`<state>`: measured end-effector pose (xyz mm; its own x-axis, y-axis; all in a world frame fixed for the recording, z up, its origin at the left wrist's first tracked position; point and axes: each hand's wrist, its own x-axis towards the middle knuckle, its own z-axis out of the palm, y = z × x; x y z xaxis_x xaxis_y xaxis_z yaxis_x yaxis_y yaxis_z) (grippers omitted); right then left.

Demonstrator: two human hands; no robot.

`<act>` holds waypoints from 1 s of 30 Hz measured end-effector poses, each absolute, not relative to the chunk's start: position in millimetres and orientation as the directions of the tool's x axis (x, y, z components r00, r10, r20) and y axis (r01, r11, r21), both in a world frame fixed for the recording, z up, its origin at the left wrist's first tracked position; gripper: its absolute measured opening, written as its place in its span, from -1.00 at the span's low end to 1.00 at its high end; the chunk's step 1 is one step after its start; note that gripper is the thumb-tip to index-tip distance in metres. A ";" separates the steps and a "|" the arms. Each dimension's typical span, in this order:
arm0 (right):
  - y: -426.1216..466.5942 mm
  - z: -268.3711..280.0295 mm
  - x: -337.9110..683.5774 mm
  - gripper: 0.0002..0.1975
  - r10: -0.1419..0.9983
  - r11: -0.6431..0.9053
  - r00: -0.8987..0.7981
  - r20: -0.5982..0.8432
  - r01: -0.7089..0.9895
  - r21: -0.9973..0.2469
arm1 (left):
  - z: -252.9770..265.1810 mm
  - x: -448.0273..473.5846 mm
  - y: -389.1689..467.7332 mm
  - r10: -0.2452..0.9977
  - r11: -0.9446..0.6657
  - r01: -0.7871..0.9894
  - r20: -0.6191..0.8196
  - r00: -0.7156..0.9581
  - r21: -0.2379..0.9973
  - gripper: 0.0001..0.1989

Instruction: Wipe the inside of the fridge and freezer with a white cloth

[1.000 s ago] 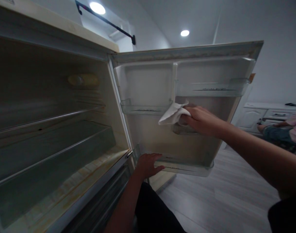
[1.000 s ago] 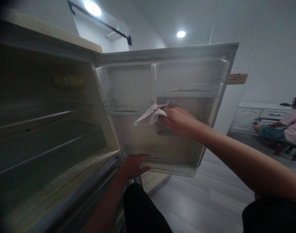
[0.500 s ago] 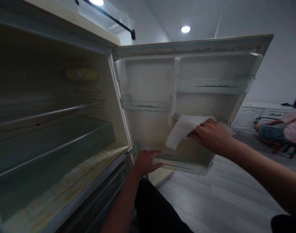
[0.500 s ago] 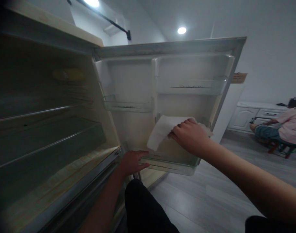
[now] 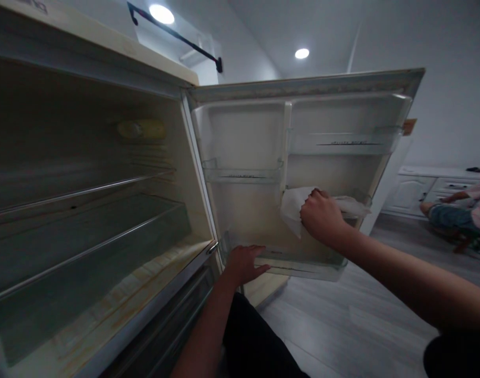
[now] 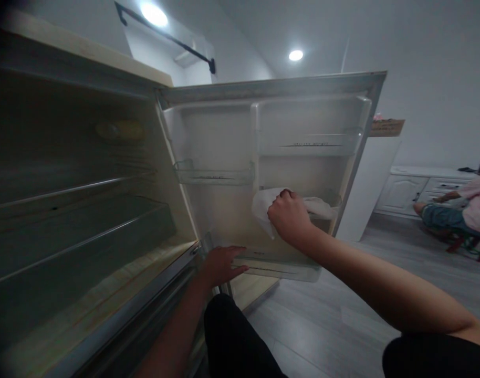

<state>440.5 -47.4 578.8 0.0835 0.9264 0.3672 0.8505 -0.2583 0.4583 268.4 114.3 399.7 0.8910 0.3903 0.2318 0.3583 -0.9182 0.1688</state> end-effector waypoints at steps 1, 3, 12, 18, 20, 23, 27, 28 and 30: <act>-43.0 576.9 441.0 -0.65 0.921 -0.284 0.096 0.378 0.828 0.483 | 399.5 271.4 113.8 0.399 -0.915 0.369 0.233 0.887 0.162 -0.37; -33.3 572.0 444.4 -0.64 0.901 -0.341 0.125 0.414 0.796 0.501 | 399.8 278.4 112.1 0.421 -0.906 0.396 0.231 0.877 0.147 -0.36; 2.9 546.8 493.5 -0.67 0.788 -0.386 0.038 0.615 0.809 0.444 | 404.0 311.9 105.5 0.518 -0.855 0.510 0.199 0.832 0.094 -0.33; -17.9 526.3 553.7 -0.68 0.489 0.104 -0.556 0.672 0.802 0.588 | 403.3 315.3 105.3 0.492 -0.869 0.489 0.238 0.838 0.073 -0.30; -28.2 523.8 566.0 -0.71 0.417 0.188 -0.650 0.636 0.746 0.639 | 403.4 311.7 103.8 0.489 -0.871 0.485 0.234 0.840 0.079 -0.29; -42.5 527.2 564.5 -0.71 0.424 0.279 -0.744 0.517 0.650 0.706 | 403.0 303.9 102.0 0.478 -0.878 0.471 0.233 0.847 0.089 -0.29; -55.1 540.3 530.9 -0.48 0.600 0.222 -0.624 0.500 0.731 0.646 | 401.9 293.8 103.3 0.455 -0.891 0.442 0.236 0.859 0.110 -0.30; -56.0 543.7 520.7 -0.50 0.632 0.169 -0.566 0.530 0.768 0.618 | 401.8 291.6 104.2 0.450 -0.893 0.435 0.233 0.862 0.117 -0.30; -54.3 548.4 502.9 -0.66 0.667 0.009 -0.427 0.611 0.824 0.566 | 401.9 287.7 106.1 0.443 -0.897 0.424 0.222 0.869 0.128 -0.31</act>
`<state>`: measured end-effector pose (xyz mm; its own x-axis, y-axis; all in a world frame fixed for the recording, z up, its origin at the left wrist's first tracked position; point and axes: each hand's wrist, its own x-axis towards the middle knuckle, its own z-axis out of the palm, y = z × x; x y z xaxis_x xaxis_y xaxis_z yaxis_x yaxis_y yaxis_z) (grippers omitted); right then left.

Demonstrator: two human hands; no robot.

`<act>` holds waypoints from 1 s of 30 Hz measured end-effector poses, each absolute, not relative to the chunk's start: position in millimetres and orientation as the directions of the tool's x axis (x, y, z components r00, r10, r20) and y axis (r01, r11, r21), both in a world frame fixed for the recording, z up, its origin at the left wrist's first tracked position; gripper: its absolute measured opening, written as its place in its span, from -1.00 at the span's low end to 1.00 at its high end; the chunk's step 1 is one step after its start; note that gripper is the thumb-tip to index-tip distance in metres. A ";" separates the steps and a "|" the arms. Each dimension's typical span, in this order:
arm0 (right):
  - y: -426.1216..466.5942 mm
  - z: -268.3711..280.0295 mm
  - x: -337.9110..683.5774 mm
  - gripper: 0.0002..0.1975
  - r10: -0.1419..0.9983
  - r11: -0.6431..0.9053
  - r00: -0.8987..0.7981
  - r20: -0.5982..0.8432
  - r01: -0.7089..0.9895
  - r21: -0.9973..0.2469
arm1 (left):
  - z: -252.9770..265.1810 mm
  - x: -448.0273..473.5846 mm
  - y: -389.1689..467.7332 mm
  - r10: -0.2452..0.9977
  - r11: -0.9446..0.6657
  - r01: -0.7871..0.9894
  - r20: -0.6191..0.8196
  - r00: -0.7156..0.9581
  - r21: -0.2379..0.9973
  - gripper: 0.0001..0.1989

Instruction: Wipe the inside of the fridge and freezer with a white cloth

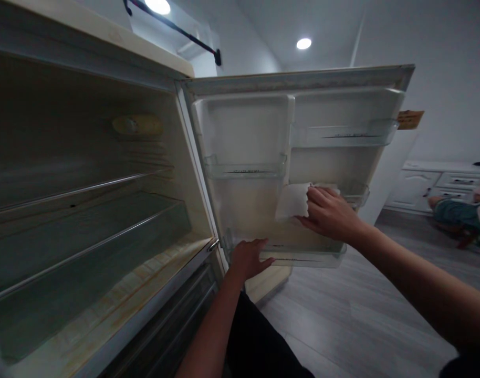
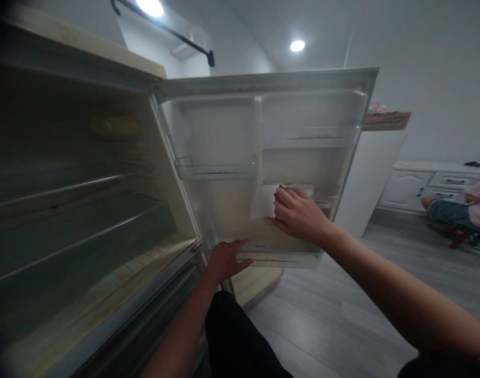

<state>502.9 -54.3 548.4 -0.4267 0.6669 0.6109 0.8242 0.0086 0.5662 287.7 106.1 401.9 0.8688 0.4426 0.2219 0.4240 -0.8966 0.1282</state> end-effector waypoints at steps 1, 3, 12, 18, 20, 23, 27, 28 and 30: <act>-51.5 549.5 496.0 -0.75 0.674 -0.089 -0.351 0.650 0.835 0.543 | 401.9 286.0 107.0 0.442 -0.897 0.423 0.218 0.870 0.132 -0.31; -42.9 549.1 486.5 -0.81 0.683 -0.267 -0.207 0.701 0.823 0.502 | 401.6 283.3 108.5 0.442 -0.897 0.421 0.215 0.871 0.138 -0.32; -4.9 534.4 491.8 -0.85 0.631 -0.392 -0.145 0.762 0.789 0.474 | 398.1 293.0 107.6 0.451 -0.892 0.440 0.249 0.857 0.102 -0.32; -27.0 528.5 553.0 -0.84 0.614 -0.399 -0.190 0.766 0.763 0.509 | 400.1 312.1 104.9 0.491 -0.868 0.495 0.241 0.837 0.048 -0.28; -43.4 525.5 588.7 -0.83 0.588 -0.396 -0.194 0.785 0.778 0.488 | 400.2 315.4 104.9 0.497 -0.864 0.500 0.239 0.834 0.052 -0.28; -68.4 521.1 641.7 -0.81 0.583 -0.282 -0.233 0.779 0.841 0.462 | 400.0 316.3 105.2 0.487 -0.870 0.489 0.248 0.838 0.057 -0.30; -82.9 512.8 669.2 -0.65 0.562 -0.119 -0.247 0.790 0.920 0.373 | 399.1 314.2 105.7 0.486 -0.871 0.488 0.260 0.834 0.061 -0.29; -82.2 510.6 664.9 -0.61 0.512 -0.093 -0.252 0.821 0.934 0.344 | 398.8 313.6 105.9 0.487 -0.870 0.489 0.263 0.833 0.063 -0.29; -77.4 507.2 644.5 -0.53 0.364 -0.041 -0.253 0.896 0.957 0.287 | 398.0 312.3 106.6 0.487 -0.870 0.488 0.262 0.833 0.067 -0.28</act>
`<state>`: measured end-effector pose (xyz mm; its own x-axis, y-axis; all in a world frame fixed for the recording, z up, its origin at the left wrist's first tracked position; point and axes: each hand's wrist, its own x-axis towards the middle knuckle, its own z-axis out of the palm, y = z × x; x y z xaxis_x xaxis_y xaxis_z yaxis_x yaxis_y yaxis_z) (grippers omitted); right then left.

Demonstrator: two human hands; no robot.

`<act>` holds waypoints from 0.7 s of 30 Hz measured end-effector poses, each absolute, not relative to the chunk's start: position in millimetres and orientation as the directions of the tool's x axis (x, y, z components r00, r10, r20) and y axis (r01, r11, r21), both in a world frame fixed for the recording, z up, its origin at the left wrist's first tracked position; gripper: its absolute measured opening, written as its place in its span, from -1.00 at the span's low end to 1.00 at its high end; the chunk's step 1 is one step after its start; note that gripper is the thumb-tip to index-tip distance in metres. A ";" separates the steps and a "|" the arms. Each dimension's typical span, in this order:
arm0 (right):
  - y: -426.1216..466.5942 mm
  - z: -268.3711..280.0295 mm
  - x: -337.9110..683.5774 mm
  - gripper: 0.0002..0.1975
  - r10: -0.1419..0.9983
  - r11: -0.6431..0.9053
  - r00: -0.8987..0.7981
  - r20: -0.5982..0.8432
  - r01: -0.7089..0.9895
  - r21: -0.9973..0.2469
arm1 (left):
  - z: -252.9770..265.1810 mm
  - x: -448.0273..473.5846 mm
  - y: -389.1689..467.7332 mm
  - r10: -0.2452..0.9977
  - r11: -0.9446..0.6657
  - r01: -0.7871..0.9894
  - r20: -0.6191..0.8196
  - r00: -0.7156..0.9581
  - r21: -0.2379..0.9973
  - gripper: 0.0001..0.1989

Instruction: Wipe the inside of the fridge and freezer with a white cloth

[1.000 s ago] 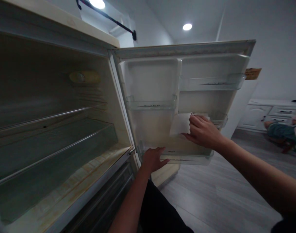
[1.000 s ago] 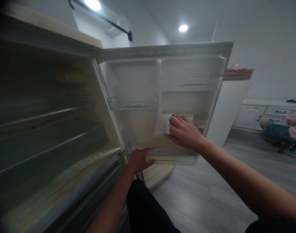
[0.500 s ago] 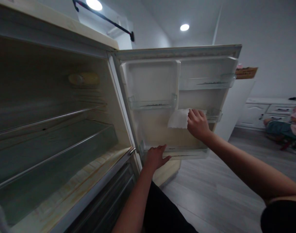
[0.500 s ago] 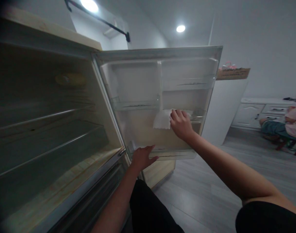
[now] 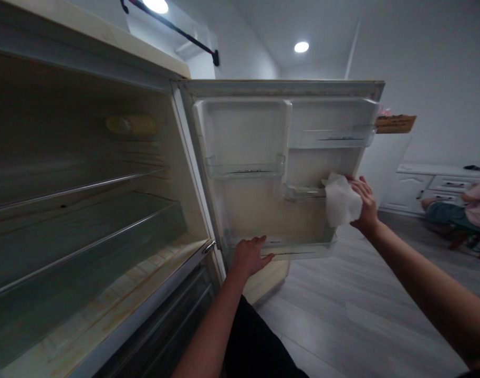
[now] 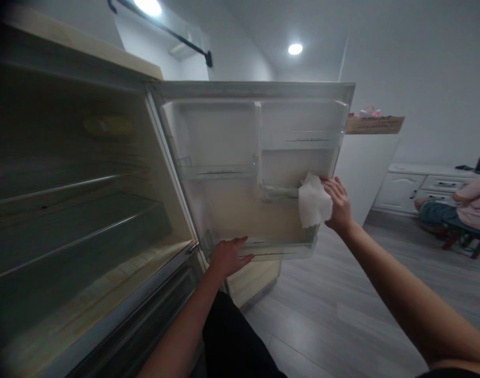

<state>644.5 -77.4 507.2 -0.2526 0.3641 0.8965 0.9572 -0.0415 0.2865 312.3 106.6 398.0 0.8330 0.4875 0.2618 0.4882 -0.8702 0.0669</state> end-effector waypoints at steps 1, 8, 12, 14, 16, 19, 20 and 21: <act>-73.8 506.4 629.5 -0.50 0.283 -0.017 -0.249 0.926 0.964 0.264 | 397.5 311.5 107.0 0.489 -0.870 0.489 0.258 0.833 0.068 -0.27; -12.2 497.6 505.9 -0.47 0.503 0.277 -0.629 0.593 0.767 0.578 | 392.2 297.6 106.5 0.522 -0.851 0.519 0.222 0.823 0.076 -0.33; 60.4 482.7 465.0 -0.45 0.652 0.222 -0.543 0.529 0.804 0.551 | 394.5 284.4 105.8 0.520 -0.853 0.516 0.206 0.829 0.078 -0.28; 92.3 484.0 448.7 -0.43 0.684 0.175 -0.463 0.563 0.854 0.489 | 397.7 277.4 106.3 0.459 -0.888 0.450 0.214 0.862 0.093 -0.25; 115.3 493.3 431.8 -0.39 0.699 0.173 -0.421 0.578 0.884 0.435 | 400.5 270.9 107.0 0.428 -0.904 0.416 0.233 0.873 0.101 -0.25; 133.1 512.2 408.7 -0.38 0.738 0.156 -0.352 0.576 0.919 0.362 | 401.9 263.6 108.4 0.411 -0.912 0.399 0.243 0.878 0.101 -0.26; 135.0 516.7 403.6 -0.38 0.751 0.141 -0.327 0.573 0.928 0.345 | 401.7 261.9 109.0 0.407 -0.914 0.394 0.247 0.880 0.102 -0.26; 135.1 519.2 400.4 -0.37 0.761 0.124 -0.304 0.573 0.935 0.332 | 401.2 260.4 109.7 0.400 -0.916 0.386 0.250 0.882 0.105 -0.26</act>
